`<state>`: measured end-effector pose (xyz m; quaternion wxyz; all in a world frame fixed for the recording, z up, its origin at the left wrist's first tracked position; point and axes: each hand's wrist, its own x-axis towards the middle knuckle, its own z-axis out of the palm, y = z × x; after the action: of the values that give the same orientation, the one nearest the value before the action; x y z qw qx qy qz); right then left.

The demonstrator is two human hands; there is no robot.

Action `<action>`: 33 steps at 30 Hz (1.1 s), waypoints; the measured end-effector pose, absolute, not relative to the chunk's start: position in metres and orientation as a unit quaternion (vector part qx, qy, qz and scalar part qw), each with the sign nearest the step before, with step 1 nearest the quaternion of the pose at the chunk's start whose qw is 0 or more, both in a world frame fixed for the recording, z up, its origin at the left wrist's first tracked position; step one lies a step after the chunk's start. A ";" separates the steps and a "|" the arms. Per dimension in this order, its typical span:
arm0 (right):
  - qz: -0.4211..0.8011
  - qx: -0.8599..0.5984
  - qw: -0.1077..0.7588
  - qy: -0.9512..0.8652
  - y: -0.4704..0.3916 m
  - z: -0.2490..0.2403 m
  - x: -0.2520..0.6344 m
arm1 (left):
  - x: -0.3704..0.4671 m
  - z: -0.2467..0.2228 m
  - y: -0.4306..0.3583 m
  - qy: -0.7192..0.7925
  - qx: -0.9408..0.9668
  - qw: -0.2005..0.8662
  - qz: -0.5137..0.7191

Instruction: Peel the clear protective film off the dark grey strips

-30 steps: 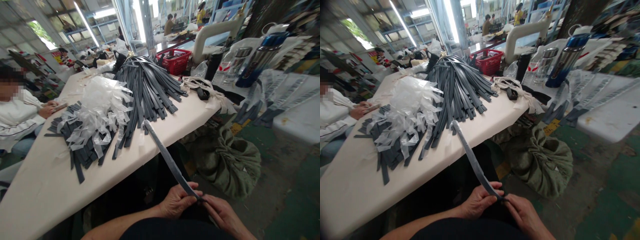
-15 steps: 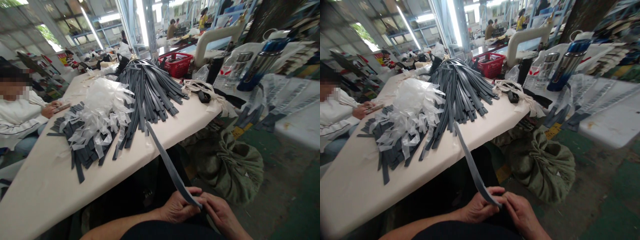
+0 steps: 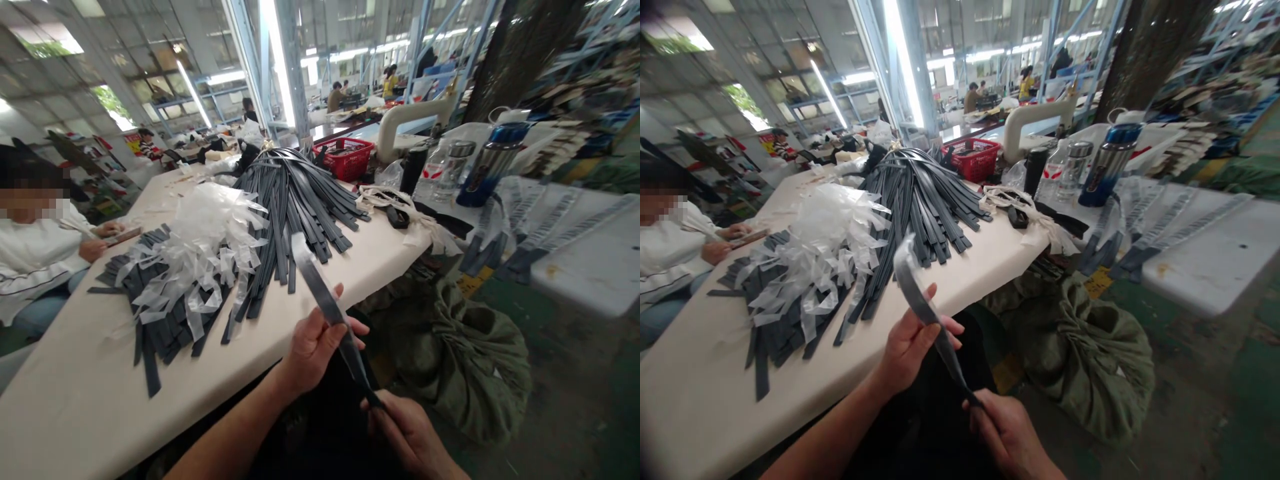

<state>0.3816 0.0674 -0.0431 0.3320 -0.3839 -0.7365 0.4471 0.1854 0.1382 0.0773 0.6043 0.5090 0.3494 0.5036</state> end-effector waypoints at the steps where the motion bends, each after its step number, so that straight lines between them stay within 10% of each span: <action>1: 0.445 -0.390 0.341 -0.731 0.075 -0.035 0.377 | 0.182 0.086 0.145 0.339 0.525 0.594 0.507; 33: 0.526 -0.504 0.330 -0.600 0.074 -0.058 0.361 | 0.213 -0.016 0.118 0.443 0.232 0.730 0.465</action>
<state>0.3605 0.0739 -0.0582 0.3302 -0.5044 -0.5996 0.5263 0.2127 0.1180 -0.0161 0.7300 0.2323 0.4432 0.4655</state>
